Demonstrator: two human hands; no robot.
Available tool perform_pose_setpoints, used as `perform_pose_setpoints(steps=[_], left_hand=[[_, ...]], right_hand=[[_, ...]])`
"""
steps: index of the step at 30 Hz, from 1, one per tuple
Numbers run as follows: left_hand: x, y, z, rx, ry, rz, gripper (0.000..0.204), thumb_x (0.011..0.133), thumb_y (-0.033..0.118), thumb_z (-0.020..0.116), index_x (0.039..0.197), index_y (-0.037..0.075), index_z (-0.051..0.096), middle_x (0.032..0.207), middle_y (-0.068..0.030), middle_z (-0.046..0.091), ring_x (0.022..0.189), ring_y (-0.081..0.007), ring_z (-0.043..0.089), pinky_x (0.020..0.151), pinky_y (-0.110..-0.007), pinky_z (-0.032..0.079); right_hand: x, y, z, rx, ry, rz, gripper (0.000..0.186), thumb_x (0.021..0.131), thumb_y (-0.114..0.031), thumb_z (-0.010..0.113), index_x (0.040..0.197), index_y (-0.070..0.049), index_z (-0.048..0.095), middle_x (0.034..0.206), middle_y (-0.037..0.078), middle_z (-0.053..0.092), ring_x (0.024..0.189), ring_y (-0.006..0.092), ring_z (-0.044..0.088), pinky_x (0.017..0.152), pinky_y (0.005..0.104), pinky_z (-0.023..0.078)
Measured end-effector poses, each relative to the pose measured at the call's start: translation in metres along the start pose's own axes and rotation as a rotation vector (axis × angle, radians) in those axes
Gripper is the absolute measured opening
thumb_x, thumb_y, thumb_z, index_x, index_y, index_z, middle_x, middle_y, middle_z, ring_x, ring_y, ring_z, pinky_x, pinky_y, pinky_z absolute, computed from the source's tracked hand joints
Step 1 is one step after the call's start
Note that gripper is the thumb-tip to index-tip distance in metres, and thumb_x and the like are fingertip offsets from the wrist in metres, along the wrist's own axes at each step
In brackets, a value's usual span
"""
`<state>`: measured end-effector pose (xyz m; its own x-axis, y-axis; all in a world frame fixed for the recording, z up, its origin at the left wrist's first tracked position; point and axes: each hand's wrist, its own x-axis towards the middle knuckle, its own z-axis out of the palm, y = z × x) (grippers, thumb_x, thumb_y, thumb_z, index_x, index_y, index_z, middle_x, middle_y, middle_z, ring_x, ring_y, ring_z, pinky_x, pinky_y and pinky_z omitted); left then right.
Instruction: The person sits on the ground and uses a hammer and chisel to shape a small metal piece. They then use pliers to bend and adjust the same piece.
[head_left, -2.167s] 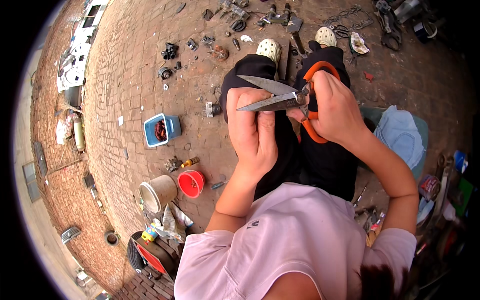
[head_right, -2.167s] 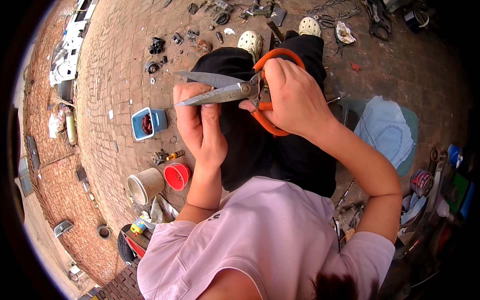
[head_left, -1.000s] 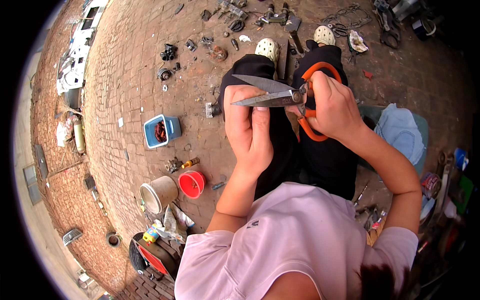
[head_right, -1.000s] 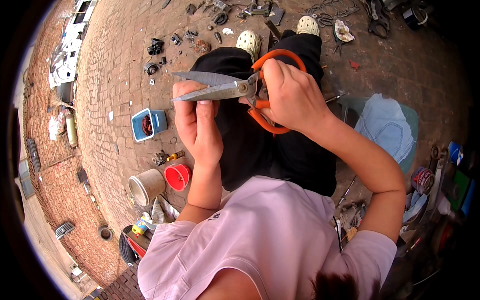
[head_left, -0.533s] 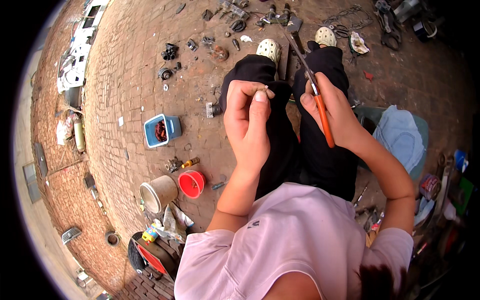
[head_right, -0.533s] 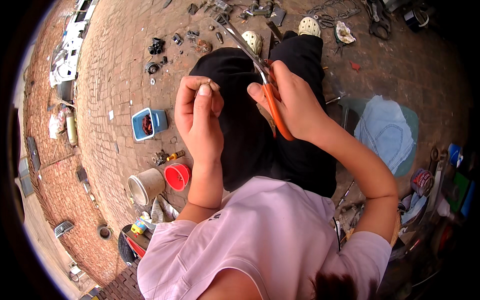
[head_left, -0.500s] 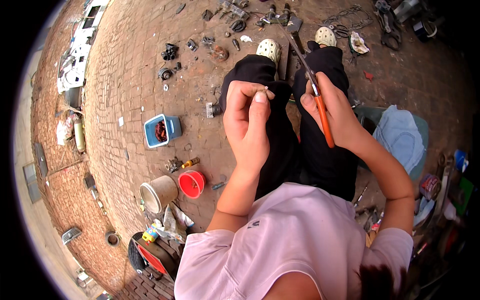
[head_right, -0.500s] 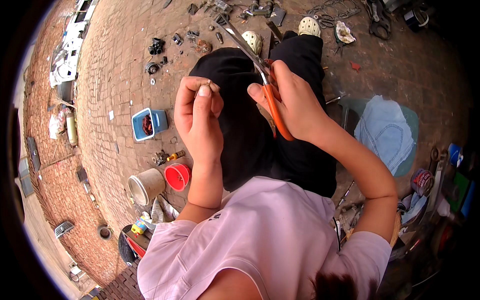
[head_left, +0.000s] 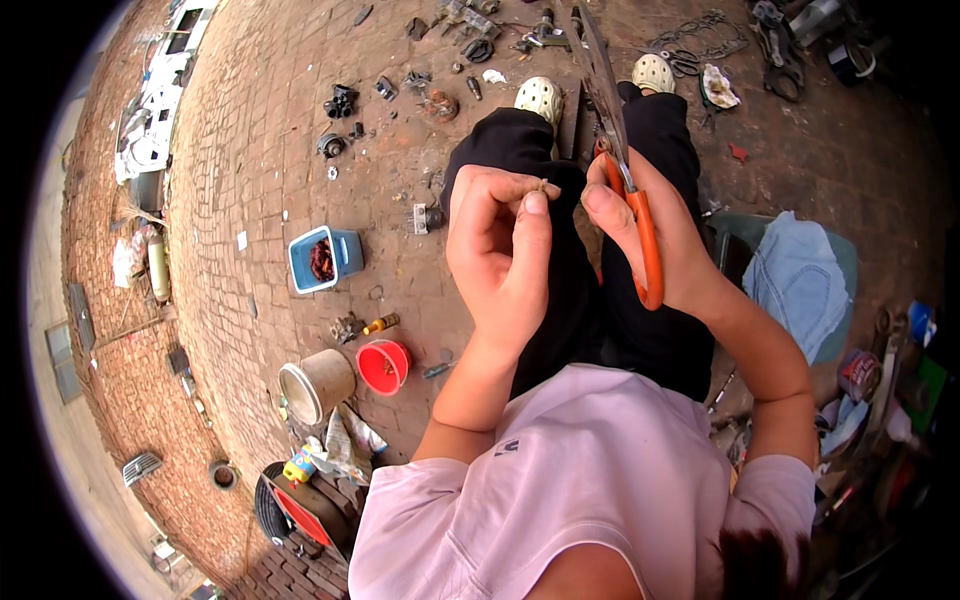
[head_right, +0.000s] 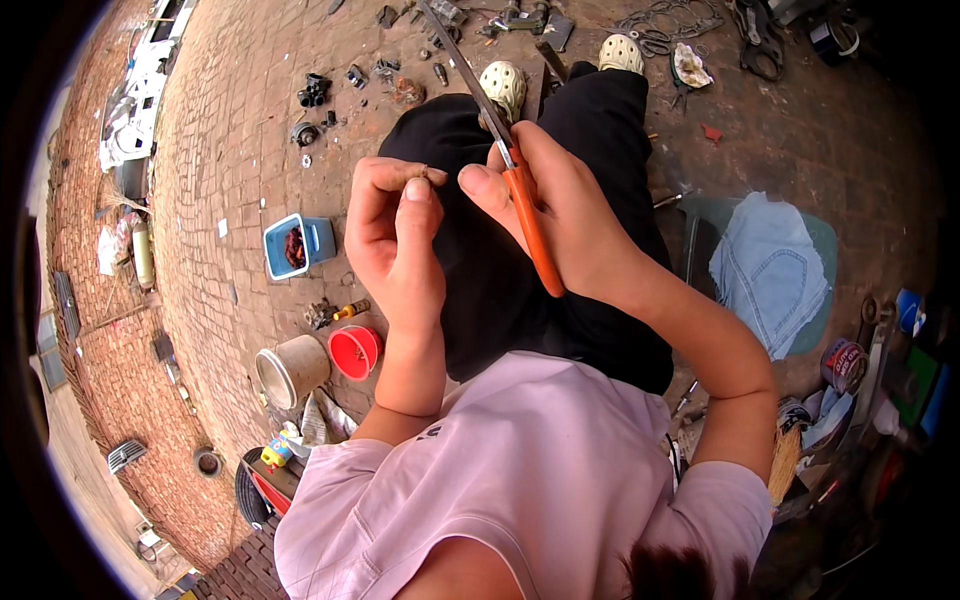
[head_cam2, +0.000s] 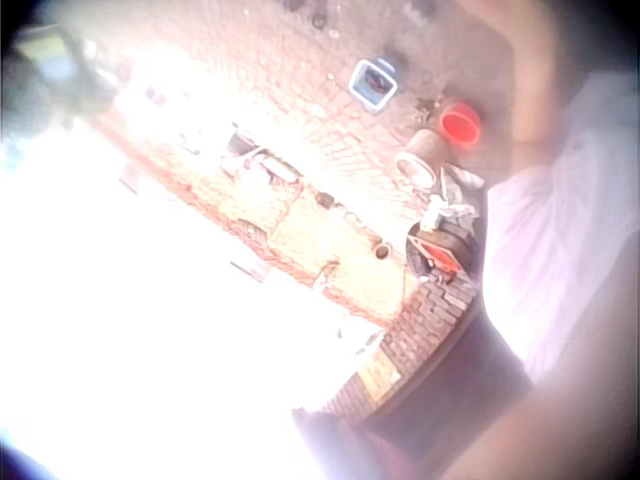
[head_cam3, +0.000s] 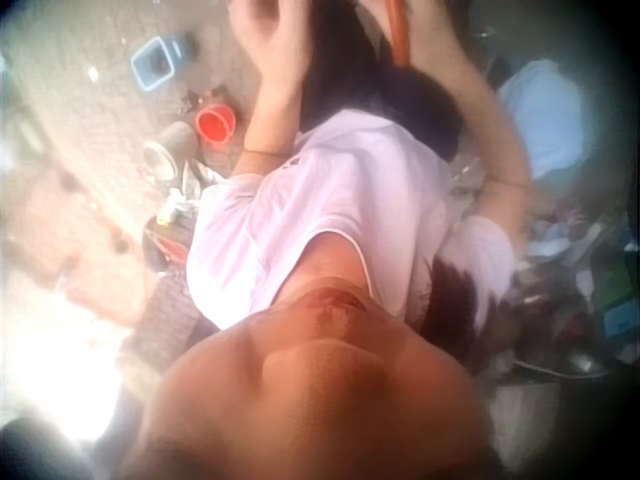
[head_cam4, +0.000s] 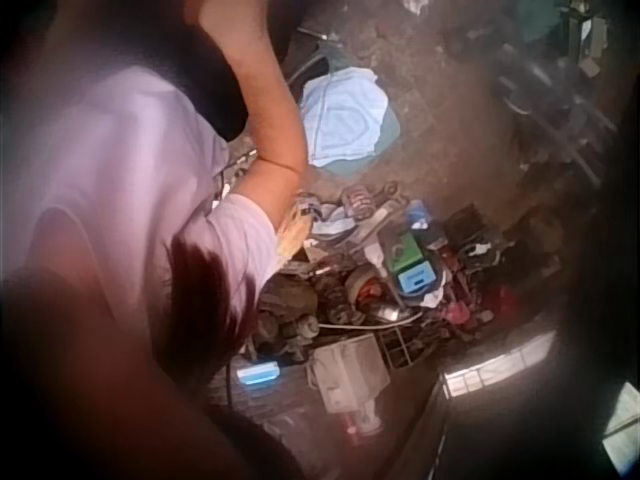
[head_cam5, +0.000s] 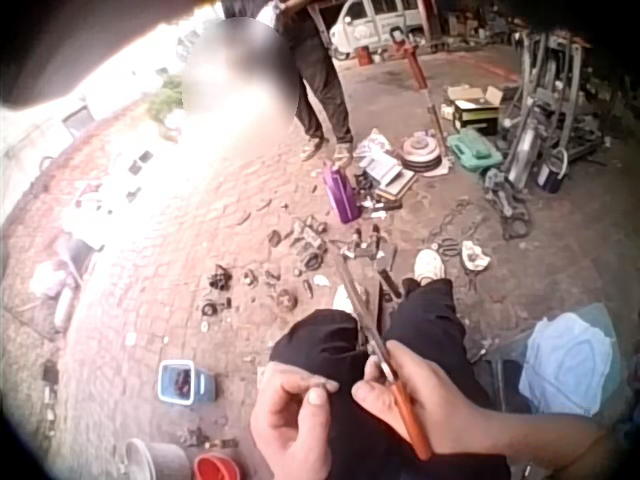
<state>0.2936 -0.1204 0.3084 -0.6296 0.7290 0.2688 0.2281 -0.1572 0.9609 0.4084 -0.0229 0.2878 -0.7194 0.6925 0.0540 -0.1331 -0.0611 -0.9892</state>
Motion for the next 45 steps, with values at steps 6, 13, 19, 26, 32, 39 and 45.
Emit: perform_pose_setpoints(steps=[6, 13, 19, 26, 32, 39, 45], left_hand=[[0.000, -0.001, -0.001, 0.088, 0.001, 0.071, 0.003, 0.088, -0.004, 0.058, 0.086, -0.002, 0.059, 0.089, -0.0055, 0.053, 0.070, -0.0083, 0.045, 0.062, -0.022, 0.037], [-0.002, 0.001, -0.004, -0.020, -0.025, -0.034, 0.003, 0.085, -0.005, 0.059, 0.085, -0.002, 0.059, 0.086, -0.0045, 0.051, 0.068, -0.0078, 0.044, 0.060, -0.022, 0.036], [-0.002, -0.001, -0.005, 0.099, -0.027, 0.114, 0.006, 0.080, -0.007, 0.061, 0.083, -0.001, 0.060, 0.084, -0.0045, 0.051, 0.064, -0.0081, 0.043, 0.056, -0.022, 0.034], [-0.002, 0.001, -0.004, 0.314, -0.011, 0.274, 0.010, 0.075, -0.006, 0.066, 0.081, 0.001, 0.062, 0.082, -0.0052, 0.052, 0.059, -0.0103, 0.045, 0.051, -0.023, 0.035], [-0.001, 0.003, -0.008, 0.527, -0.007, 0.392, 0.017, 0.070, -0.005, 0.070, 0.085, 0.001, 0.065, 0.081, -0.0077, 0.053, 0.066, -0.0182, 0.056, 0.056, -0.029, 0.045], [-0.001, 0.006, -0.008, 0.575, -0.052, 0.366, 0.018, 0.069, -0.004, 0.071, 0.085, 0.001, 0.065, 0.080, -0.0080, 0.055, 0.069, -0.0212, 0.058, 0.059, -0.031, 0.048], [0.002, 0.005, -0.001, 0.511, -0.105, 0.462, 0.017, 0.071, -0.006, 0.070, 0.084, 0.000, 0.064, 0.081, -0.0085, 0.055, 0.064, -0.0198, 0.055, 0.056, -0.030, 0.046]], right_hand=[[0.001, -0.005, 0.004, -0.003, -0.001, 0.027, 0.024, 0.095, -0.021, 0.066, 0.087, -0.005, 0.050, 0.064, -0.005, 0.044, 0.056, 0.0017, 0.038, 0.050, 0.0213, 0.032], [0.001, -0.010, 0.005, 0.073, -0.036, 0.031, 0.019, 0.092, -0.014, 0.067, 0.091, -0.004, 0.051, 0.066, -0.005, 0.047, 0.058, 0.0018, 0.041, 0.053, 0.0201, 0.034], [0.001, -0.016, 0.008, 0.269, -0.034, 0.035, 0.017, 0.086, -0.002, 0.067, 0.091, -0.004, 0.051, 0.071, -0.002, 0.051, 0.063, 0.0023, 0.046, 0.061, 0.0193, 0.041], [0.002, -0.021, 0.010, 0.305, 0.007, 0.097, 0.019, 0.083, -0.001, 0.069, 0.088, -0.004, 0.051, 0.070, -0.003, 0.051, 0.064, 0.0027, 0.047, 0.063, 0.0197, 0.042], [0.005, -0.022, 0.009, 0.353, -0.011, 0.149, 0.019, 0.082, 0.000, 0.069, 0.088, -0.004, 0.051, 0.071, -0.002, 0.052, 0.066, 0.0033, 0.048, 0.064, 0.0202, 0.043], [0.004, -0.022, 0.006, 0.304, -0.026, 0.142, 0.022, 0.081, 0.002, 0.067, 0.088, -0.005, 0.048, 0.087, 0.003, 0.061, 0.069, 0.0022, 0.049, 0.065, 0.0198, 0.043], [0.004, -0.015, 0.005, 0.277, -0.021, 0.099, 0.023, 0.078, 0.003, 0.064, 0.087, -0.006, 0.045, 0.087, 0.002, 0.058, 0.069, 0.0014, 0.048, 0.065, 0.0187, 0.042]])
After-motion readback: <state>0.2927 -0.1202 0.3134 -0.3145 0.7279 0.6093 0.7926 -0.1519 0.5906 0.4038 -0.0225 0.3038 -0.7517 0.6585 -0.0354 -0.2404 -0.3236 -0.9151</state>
